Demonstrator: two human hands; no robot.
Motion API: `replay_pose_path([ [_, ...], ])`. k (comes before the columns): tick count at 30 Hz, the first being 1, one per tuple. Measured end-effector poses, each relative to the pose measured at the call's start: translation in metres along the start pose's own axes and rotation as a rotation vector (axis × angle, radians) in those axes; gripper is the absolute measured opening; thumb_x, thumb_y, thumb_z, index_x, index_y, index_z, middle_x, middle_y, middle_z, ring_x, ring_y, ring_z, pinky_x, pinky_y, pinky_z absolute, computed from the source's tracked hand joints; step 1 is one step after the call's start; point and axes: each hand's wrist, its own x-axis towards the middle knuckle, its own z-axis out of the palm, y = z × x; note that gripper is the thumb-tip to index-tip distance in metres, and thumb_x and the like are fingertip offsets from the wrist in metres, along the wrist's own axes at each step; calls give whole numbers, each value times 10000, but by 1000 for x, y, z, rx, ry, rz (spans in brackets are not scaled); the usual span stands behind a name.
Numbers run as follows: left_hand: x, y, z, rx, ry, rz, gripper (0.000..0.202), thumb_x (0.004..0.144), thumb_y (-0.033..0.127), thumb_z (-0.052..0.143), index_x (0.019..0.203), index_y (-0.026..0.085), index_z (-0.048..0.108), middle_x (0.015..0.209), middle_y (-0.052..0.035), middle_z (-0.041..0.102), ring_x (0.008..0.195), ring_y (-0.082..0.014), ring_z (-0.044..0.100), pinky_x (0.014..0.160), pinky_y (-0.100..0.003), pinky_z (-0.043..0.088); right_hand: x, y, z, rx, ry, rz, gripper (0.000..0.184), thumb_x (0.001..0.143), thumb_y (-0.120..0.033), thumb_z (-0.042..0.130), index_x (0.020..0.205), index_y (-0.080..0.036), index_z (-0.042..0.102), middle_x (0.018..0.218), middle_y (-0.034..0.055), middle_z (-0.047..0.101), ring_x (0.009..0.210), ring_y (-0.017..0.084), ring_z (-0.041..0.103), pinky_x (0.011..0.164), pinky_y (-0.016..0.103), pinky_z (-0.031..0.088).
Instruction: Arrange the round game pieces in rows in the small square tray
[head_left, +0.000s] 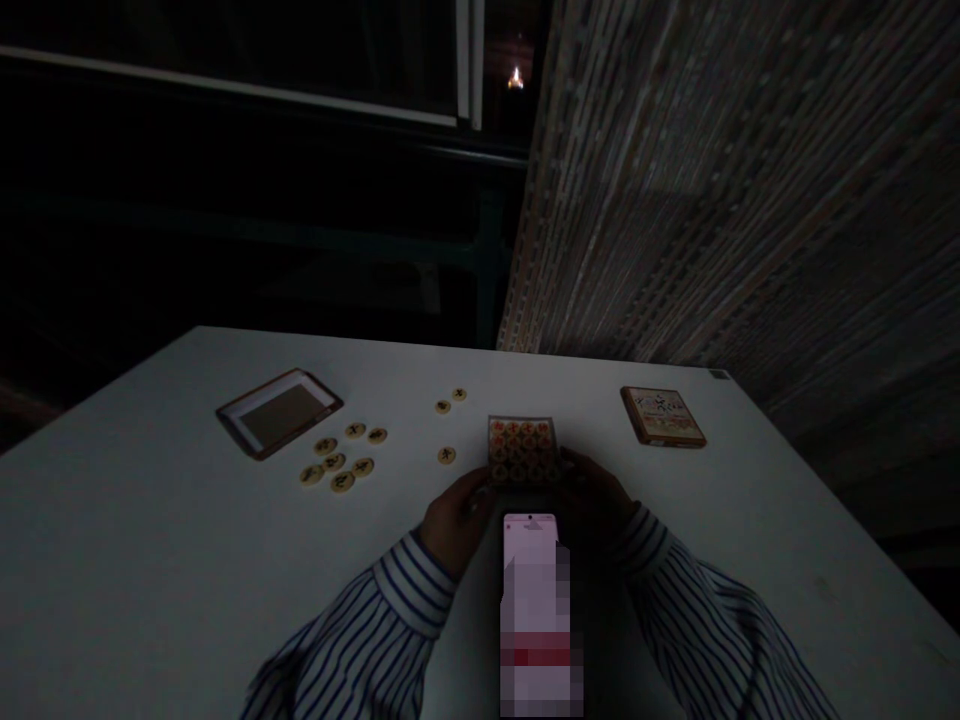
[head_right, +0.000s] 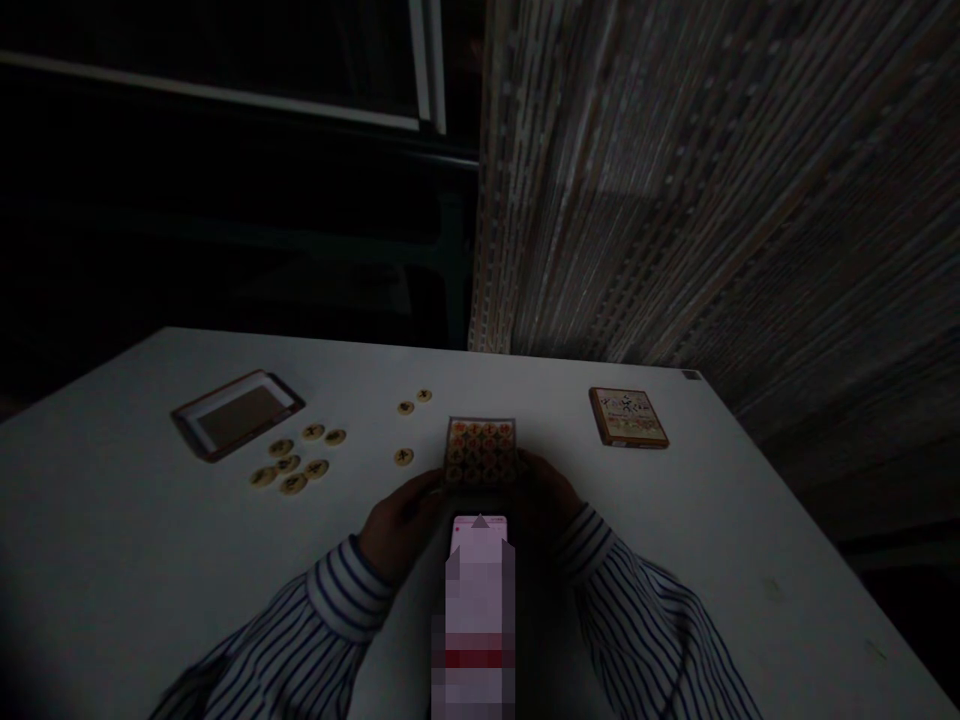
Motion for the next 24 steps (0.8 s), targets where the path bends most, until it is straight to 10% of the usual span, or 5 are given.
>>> replay_pose_path([
  [24, -2, 2, 1, -1, 24, 2, 360, 708, 257, 497, 1051, 166, 563, 1028, -73, 630, 923, -191, 592, 829, -340, 482, 1, -15, -3, 14, -45, 78, 447, 750, -267, 496, 1190, -199, 453, 1086, 75, 588, 998, 215, 550, 845, 401, 471],
])
